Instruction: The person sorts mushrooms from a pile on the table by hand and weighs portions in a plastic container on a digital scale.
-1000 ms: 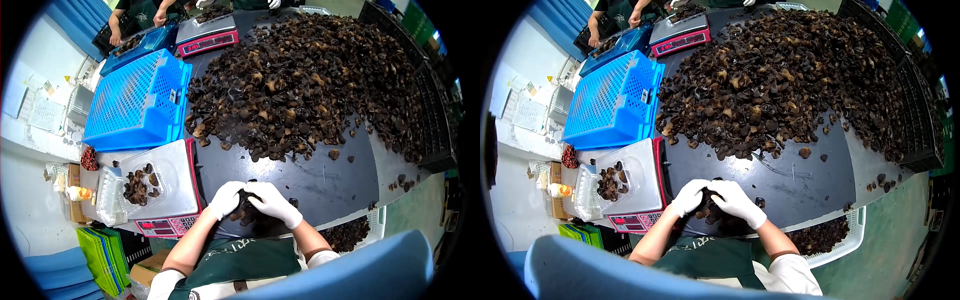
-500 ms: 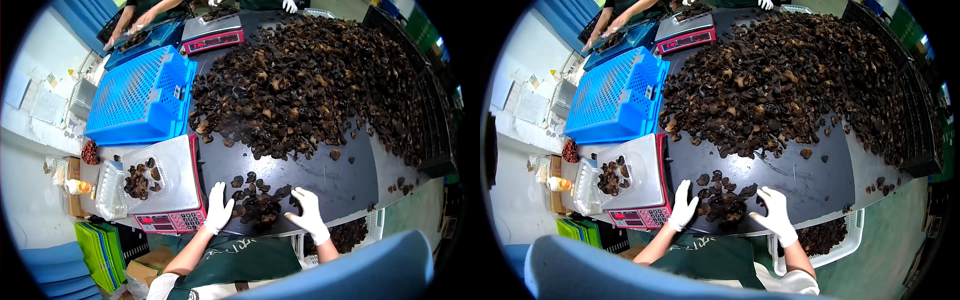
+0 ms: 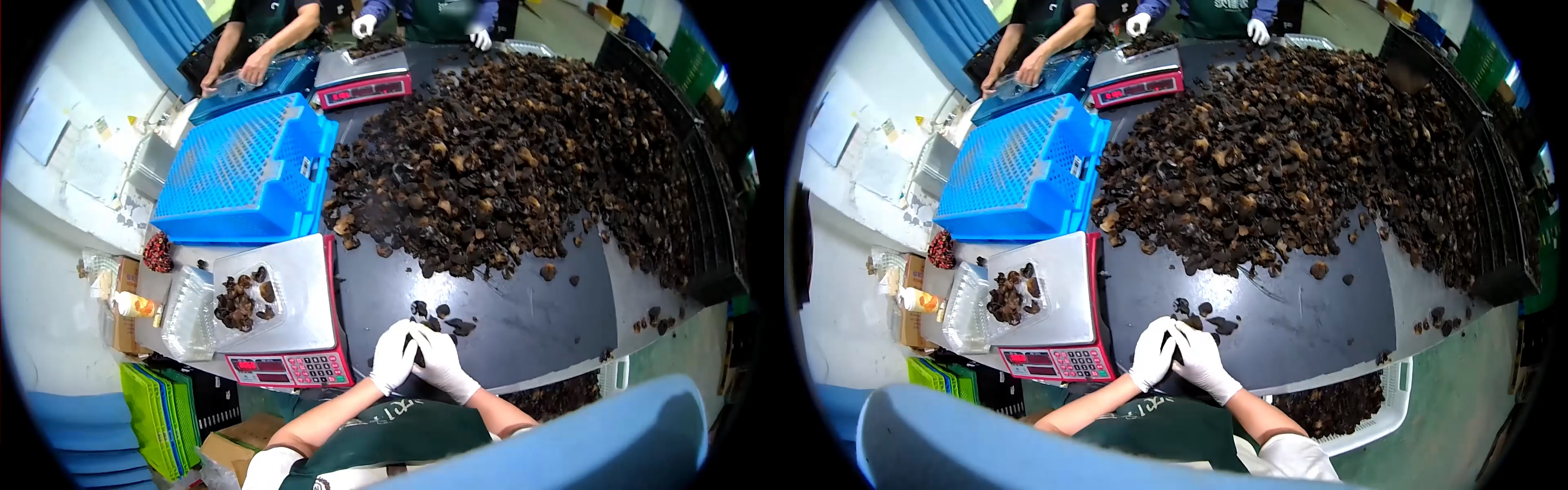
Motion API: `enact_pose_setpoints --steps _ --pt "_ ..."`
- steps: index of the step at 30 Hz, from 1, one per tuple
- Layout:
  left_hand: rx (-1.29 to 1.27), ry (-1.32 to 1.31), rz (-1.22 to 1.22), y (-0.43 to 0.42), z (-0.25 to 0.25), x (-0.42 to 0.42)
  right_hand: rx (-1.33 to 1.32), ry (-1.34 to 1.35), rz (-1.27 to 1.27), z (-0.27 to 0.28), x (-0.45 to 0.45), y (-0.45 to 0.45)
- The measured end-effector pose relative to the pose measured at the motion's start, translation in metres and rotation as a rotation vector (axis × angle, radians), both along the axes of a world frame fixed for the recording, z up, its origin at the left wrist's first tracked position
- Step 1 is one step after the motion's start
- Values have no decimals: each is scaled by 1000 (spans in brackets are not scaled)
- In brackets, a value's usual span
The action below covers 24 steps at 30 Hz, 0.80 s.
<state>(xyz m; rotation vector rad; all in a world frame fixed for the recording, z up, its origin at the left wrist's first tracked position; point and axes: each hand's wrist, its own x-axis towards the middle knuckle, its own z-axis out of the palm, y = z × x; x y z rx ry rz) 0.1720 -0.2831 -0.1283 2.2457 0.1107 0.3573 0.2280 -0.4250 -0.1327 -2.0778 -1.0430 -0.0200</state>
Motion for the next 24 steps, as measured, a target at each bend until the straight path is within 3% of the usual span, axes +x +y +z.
enact_pose_setpoints --steps 5,10,12,14,18,22,24 --pt "-266 -37 155 -3 -4 2 168 24 -1 3 10 21" --pt "-440 -198 338 23 65 13 292 -65 123 64 33 65" --pt "-279 -293 416 48 93 11 316 -91 232 98 41 96" --pt "-361 -353 492 80 118 7 364 -120 310 125 42 136" --pt "-10 -532 659 170 142 -13 369 -50 503 152 30 228" --pt "193 -433 673 248 152 -51 217 55 645 168 11 295" --pt "265 -224 622 277 156 -73 159 -45 685 155 6 320"
